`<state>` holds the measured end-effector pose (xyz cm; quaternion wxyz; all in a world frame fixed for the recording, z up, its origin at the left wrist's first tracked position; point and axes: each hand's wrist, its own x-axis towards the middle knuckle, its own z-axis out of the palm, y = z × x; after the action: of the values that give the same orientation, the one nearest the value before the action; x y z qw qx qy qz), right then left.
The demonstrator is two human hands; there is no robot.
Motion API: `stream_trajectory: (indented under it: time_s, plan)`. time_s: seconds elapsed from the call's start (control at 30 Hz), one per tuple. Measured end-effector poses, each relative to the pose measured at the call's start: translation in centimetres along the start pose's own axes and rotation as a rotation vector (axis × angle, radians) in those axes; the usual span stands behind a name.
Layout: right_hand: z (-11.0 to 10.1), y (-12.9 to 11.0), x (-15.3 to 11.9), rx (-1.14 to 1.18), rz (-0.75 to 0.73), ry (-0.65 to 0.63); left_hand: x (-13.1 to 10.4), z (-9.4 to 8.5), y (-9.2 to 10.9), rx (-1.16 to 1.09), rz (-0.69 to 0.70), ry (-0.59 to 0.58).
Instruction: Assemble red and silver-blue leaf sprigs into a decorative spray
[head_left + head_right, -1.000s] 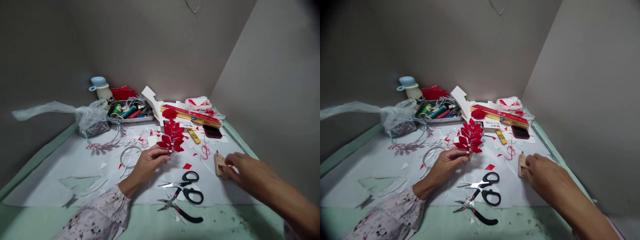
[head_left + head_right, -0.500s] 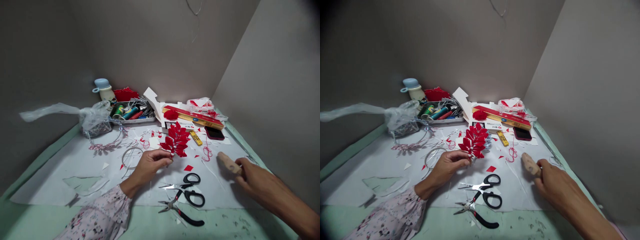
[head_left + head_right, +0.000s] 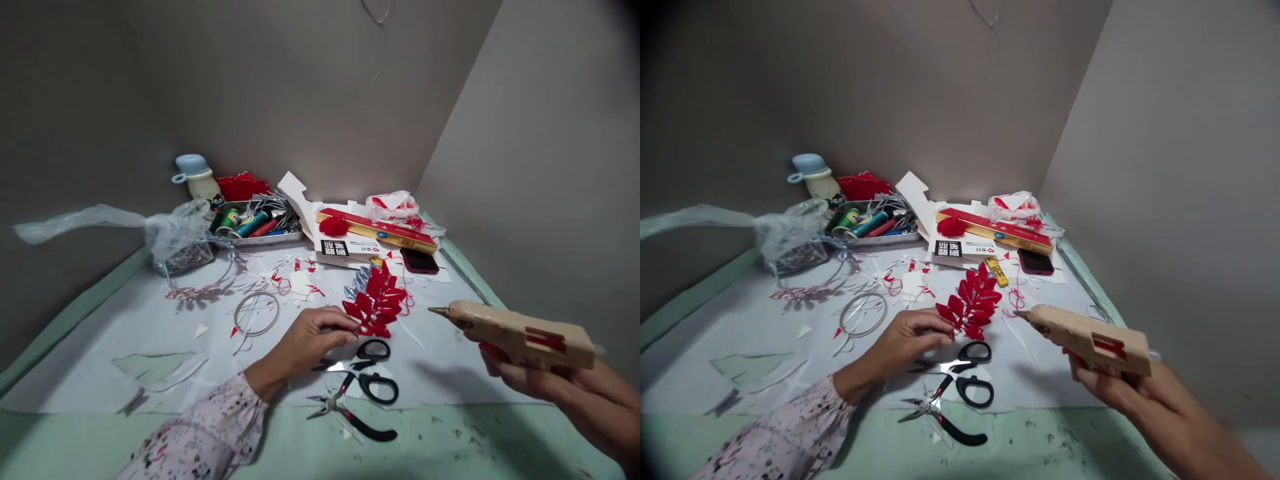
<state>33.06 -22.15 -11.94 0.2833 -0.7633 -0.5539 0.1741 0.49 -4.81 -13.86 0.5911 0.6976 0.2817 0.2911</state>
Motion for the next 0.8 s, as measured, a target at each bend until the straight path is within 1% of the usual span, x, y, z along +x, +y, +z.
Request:
stream_trajectory:
  time_s: [0.07,0.1,0.13,0.23,0.3,0.5,0.67,0.8]
  plan:
    - [0.3,-0.9,-0.3,0.112,0.076,-0.095,0.0,0.3,-0.1,0.004,0.019,-0.038]
    - [0.5,-1.7,-0.4,0.124,0.083,-0.088,0.0,0.4,-0.1,0.007,0.022,-0.057]
    - [0.8,-2.7,-0.5,0.142,0.057,-0.072,0.0,0.6,0.0,0.010,0.018,-0.075]
    - [1.5,-5.5,-0.6,0.215,-0.047,-0.130,0.0,0.9,0.1,0.020,0.007,-0.111]
    - [1.7,-6.3,-0.5,0.231,-0.063,-0.130,0.0,1.1,0.2,0.022,0.017,-0.126]
    - [1.8,-5.7,-0.6,0.247,-0.011,-0.154,0.0,1.2,0.3,0.038,0.008,-0.142]
    - [2.0,-5.8,-0.8,0.216,0.028,-0.124,0.1,1.2,0.1,0.060,0.026,-0.143]
    - [2.1,-5.5,-1.0,0.220,0.040,-0.166,0.0,1.3,0.1,0.041,0.027,-0.150]
